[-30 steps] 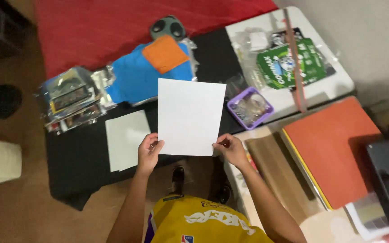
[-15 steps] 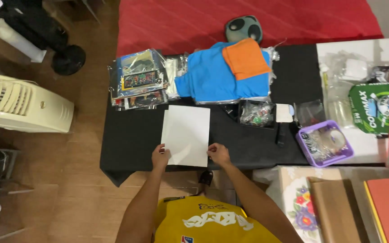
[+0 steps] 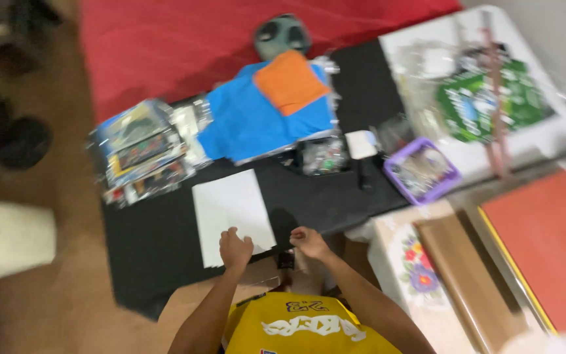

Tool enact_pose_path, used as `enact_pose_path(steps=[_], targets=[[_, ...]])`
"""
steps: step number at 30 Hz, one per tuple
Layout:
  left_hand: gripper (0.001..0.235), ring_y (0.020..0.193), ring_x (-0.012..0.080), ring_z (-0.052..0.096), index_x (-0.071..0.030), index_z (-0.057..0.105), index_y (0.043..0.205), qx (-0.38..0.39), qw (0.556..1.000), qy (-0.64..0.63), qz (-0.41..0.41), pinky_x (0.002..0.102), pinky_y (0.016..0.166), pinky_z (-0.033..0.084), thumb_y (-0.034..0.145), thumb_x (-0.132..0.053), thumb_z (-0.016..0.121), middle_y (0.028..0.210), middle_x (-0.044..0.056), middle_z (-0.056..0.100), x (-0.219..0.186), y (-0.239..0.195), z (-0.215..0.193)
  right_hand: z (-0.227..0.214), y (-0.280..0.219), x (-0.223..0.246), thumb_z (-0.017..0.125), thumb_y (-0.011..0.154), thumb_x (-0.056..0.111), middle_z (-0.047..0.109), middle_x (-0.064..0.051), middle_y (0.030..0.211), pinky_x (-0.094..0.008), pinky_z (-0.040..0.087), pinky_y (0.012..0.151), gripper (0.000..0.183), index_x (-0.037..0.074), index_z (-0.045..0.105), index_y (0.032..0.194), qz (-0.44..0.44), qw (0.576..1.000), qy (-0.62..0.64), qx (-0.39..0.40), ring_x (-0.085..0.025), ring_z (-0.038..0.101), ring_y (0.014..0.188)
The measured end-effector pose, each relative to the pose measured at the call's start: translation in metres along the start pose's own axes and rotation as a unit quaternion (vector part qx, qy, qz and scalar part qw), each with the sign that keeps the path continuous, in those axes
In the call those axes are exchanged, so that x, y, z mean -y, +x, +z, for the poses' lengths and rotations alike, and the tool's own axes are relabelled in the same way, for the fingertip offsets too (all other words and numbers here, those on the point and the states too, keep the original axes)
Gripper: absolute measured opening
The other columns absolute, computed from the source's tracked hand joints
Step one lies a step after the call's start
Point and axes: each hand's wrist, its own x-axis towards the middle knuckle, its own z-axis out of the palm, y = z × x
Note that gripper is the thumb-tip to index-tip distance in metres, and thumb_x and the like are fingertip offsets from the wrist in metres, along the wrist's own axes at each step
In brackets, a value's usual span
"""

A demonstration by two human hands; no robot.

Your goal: The person operates a heat press machine, lowering the handle to press a white sheet placed on a brown backing. They then lift the press, remove the white sheet, and place it on a nearby table before returning to the press.

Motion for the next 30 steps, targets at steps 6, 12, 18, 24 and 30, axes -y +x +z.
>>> enact_pose_path(steps=[6, 12, 18, 24, 30], targets=[[0.03, 0.127, 0.0405, 0.077, -0.013, 0.077, 0.127, 0.122, 0.955, 0.044, 0.267, 0.053, 0.108, 0.064, 0.1, -0.026, 0.073, 0.126, 0.014, 0.076, -0.087, -0.05, 0.108, -0.081, -0.119, -0.057, 0.079, 0.103, 0.02, 0.079, -0.013, 0.104, -0.043, 0.061, 0.091, 0.018, 0.007, 0.08, 0.115, -0.02, 0.957, 0.232, -0.175, -0.025, 0.077, 0.094], [0.013, 0.103, 0.0307, 0.082, -0.018, 0.079, 0.11, 0.183, 0.85, -0.048, 0.491, 0.043, 0.089, 0.068, 0.098, -0.024, 0.079, 0.105, 0.005, 0.078, -0.215, -0.144, 0.197, -0.151, -0.19, -0.193, 0.085, 0.099, 0.007, 0.078, -0.018, 0.086, -0.034, 0.066, 0.082, 0.013, 0.002, 0.074, 0.1, -0.084, 0.787, 0.422, -0.443, -0.023, 0.076, 0.084], [0.005, 0.083, 0.0266, 0.082, -0.013, 0.083, 0.103, 0.258, 0.727, -0.151, 0.618, 0.035, 0.072, 0.067, 0.1, -0.015, 0.081, 0.088, 0.009, 0.083, -0.322, -0.246, 0.255, -0.211, -0.315, -0.249, 0.08, 0.111, 0.023, 0.077, -0.009, 0.086, -0.033, 0.064, 0.085, 0.015, 0.008, 0.079, 0.109, -0.056, 0.66, 0.447, -0.602, -0.017, 0.074, 0.083], [0.008, 0.085, 0.0263, 0.082, -0.014, 0.085, 0.107, 0.382, 0.674, -0.145, 0.615, 0.037, 0.077, 0.066, 0.102, -0.017, 0.08, 0.091, 0.009, 0.084, -0.375, -0.343, 0.275, -0.217, -0.422, -0.251, 0.074, 0.115, 0.025, 0.082, -0.013, 0.095, -0.035, 0.065, 0.09, 0.023, 0.006, 0.086, 0.115, -0.025, 0.548, 0.498, -0.672, -0.018, 0.077, 0.09], [0.01, 0.087, 0.0303, 0.083, -0.01, 0.085, 0.109, 0.49, 0.596, -0.07, 0.632, 0.039, 0.079, 0.068, 0.101, -0.016, 0.081, 0.092, 0.014, 0.083, -0.389, -0.394, 0.332, -0.179, -0.441, -0.318, 0.077, 0.114, 0.027, 0.084, -0.015, 0.099, -0.037, 0.067, 0.094, 0.025, 0.004, 0.085, 0.119, 0.047, 0.48, 0.504, -0.717, -0.023, 0.08, 0.098]])
